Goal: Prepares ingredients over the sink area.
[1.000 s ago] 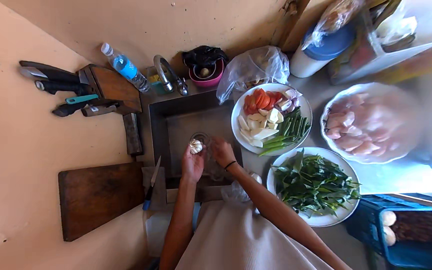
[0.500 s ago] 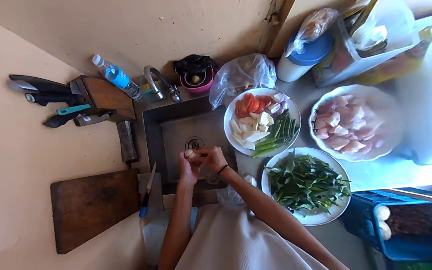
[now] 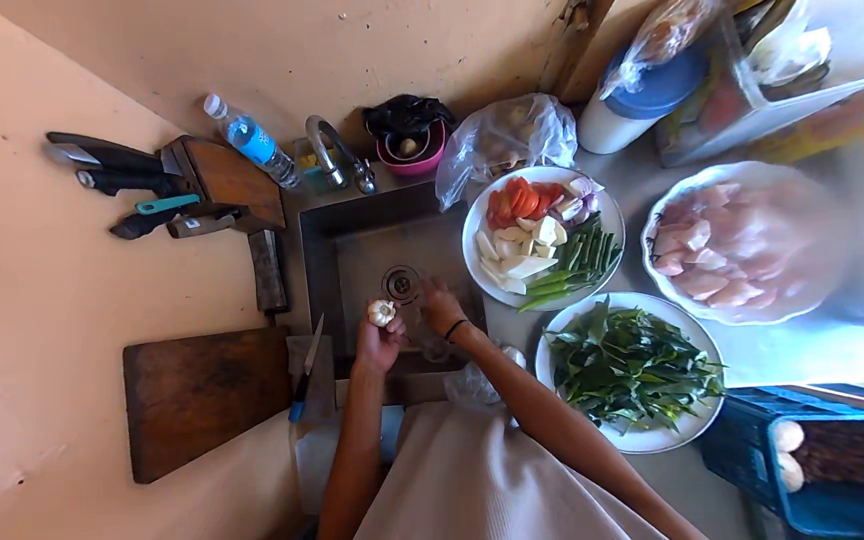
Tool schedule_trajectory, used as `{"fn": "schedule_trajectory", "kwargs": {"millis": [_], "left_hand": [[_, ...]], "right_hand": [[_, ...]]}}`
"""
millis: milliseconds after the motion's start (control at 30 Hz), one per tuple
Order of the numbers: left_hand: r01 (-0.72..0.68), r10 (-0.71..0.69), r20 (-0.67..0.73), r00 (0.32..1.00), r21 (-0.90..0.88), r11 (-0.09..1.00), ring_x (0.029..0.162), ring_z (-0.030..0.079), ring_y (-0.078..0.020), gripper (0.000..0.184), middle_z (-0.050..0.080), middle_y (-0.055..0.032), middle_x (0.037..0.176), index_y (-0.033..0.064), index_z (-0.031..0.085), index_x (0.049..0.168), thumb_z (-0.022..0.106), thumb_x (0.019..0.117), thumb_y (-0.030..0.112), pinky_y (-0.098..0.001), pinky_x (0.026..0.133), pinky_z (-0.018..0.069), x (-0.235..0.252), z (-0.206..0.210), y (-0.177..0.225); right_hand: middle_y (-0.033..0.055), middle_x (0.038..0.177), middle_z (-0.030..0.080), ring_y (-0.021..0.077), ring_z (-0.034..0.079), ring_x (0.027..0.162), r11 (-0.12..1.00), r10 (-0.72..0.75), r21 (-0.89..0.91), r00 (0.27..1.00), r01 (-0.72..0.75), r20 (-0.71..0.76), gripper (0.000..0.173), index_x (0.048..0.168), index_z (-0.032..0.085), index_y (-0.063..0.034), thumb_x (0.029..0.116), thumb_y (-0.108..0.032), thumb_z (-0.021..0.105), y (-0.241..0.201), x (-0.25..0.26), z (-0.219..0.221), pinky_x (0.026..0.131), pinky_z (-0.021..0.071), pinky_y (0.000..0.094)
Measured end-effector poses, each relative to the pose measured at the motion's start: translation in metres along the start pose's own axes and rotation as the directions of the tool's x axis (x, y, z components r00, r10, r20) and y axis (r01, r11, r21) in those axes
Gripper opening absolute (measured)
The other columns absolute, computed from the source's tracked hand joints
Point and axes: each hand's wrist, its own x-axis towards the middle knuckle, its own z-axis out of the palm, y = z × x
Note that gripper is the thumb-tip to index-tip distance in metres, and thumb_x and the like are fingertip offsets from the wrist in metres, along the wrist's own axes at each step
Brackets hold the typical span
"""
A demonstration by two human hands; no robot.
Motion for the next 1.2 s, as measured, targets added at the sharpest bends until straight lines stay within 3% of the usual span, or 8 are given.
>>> {"fn": "schedule_trajectory", "kwargs": {"millis": [133, 267, 367, 633, 800, 900, 967, 1200], "left_hand": [[-0.014, 0.018, -0.126, 0.992, 0.031, 0.999, 0.055, 0.055, -0.0091, 0.050, 0.055, -0.0007, 0.067, 0.0116, 0.054, 0.094, 0.023, 0.1114, 0.046, -0.0208, 0.052, 0.0489, 0.004, 0.003, -0.006], [-0.109, 0.115, -0.116, 0.987, 0.058, 0.992, 0.075, 0.064, -0.0166, 0.062, 0.063, -0.0057, 0.085, 0.0103, 0.055, 0.109, 0.017, 0.1079, 0.059, -0.0330, 0.070, 0.0573, 0.001, 0.015, -0.007], [-0.142, 0.147, -0.064, 0.987, 0.081, 0.987, 0.062, 0.056, -0.0120, 0.059, 0.057, -0.0005, 0.071, 0.0136, 0.057, 0.096, 0.022, 0.1074, 0.060, -0.0276, 0.062, 0.0529, 0.001, 0.013, -0.007], [-0.159, 0.180, -0.174, 0.968, 0.132, 0.978, 0.049, 0.046, -0.0058, 0.039, 0.046, 0.0043, 0.060, 0.0161, 0.052, 0.084, 0.035, 0.1103, 0.040, -0.0189, 0.049, 0.0437, 0.021, 0.009, -0.007], [-0.216, 0.242, -0.116, 0.963, 0.202, 0.955, 0.074, 0.061, -0.0151, 0.043, 0.061, -0.0067, 0.092, 0.0058, 0.054, 0.122, 0.023, 0.1115, 0.034, -0.0296, 0.068, 0.0531, 0.031, 0.002, 0.000], [-0.350, 0.331, 0.114, 0.937, 0.317, 0.882, 0.093, 0.063, -0.0170, 0.034, 0.061, -0.0120, 0.114, 0.0000, 0.046, 0.138, 0.034, 0.1083, 0.011, -0.0325, 0.083, 0.0541, 0.024, 0.002, -0.006], [-0.456, 0.393, 0.231, 0.890, 0.415, 0.787, 0.098, 0.065, -0.0174, 0.038, 0.062, -0.0144, 0.121, -0.0022, 0.047, 0.142, 0.045, 0.1054, 0.007, -0.0333, 0.087, 0.0556, 0.016, 0.006, -0.008], [-0.615, 0.473, 0.397, 0.787, 0.565, 0.550, 0.119, 0.063, -0.0215, 0.056, 0.060, -0.0201, 0.136, -0.0045, 0.041, 0.147, 0.064, 0.0967, 0.005, -0.0357, 0.103, 0.0542, -0.004, 0.015, -0.007]], "right_hand": [[0.0217, 0.149, 0.053, 0.0408, 0.049, 0.137, 0.946, -0.241, 0.203, 0.967, 0.253, -0.085, 0.044, 0.135, 0.065, -0.0029, 0.1028, -0.033, 0.063, -0.014, -0.014, 0.010, 0.115, 0.0385, 0.0568], [0.0149, 0.120, 0.071, 0.0264, 0.070, 0.106, 0.895, -0.195, 0.379, 0.970, 0.236, -0.144, 0.031, 0.119, 0.075, -0.0076, 0.0947, -0.026, 0.075, -0.020, -0.022, 0.016, 0.096, 0.0580, 0.0450], [0.0114, 0.107, 0.075, 0.0197, 0.072, 0.095, 0.856, -0.203, 0.447, 0.964, 0.259, -0.171, 0.020, 0.109, 0.078, -0.0052, 0.0938, -0.019, 0.076, -0.015, -0.021, 0.012, 0.092, 0.0589, 0.0406], [0.0214, 0.110, 0.071, 0.0337, 0.070, 0.103, 0.866, -0.494, 0.030, 0.862, 0.500, -0.114, 0.025, 0.113, 0.070, 0.0053, 0.1041, -0.013, 0.056, -0.022, -0.031, 0.007, 0.096, 0.0555, 0.0469], [0.0144, 0.099, 0.077, 0.0352, 0.073, 0.094, 0.960, -0.222, -0.218, 0.952, 0.176, -0.209, 0.028, 0.103, 0.077, -0.0052, 0.0981, -0.030, 0.066, -0.011, -0.026, -0.007, 0.086, 0.0553, 0.0587], [0.0219, 0.130, 0.067, 0.0421, 0.063, 0.123, 0.975, -0.049, -0.216, 0.998, 0.054, 0.030, 0.036, 0.134, 0.065, -0.0041, 0.0988, -0.008, 0.058, -0.012, -0.015, -0.024, 0.106, 0.0469, 0.0598], [0.0225, 0.142, 0.059, 0.0389, 0.059, 0.129, 0.987, -0.128, -0.100, 0.992, 0.129, 0.018, 0.043, 0.144, 0.055, -0.0016, 0.1013, -0.003, 0.049, -0.011, -0.014, -0.028, 0.111, 0.0458, 0.0540], [0.0190, 0.124, 0.065, 0.0273, 0.068, 0.105, 0.892, -0.441, 0.038, 0.886, 0.450, -0.145, 0.038, 0.132, 0.067, -0.0053, 0.1038, -0.028, 0.057, -0.015, -0.028, -0.041, 0.091, 0.0579, 0.0413]]}}
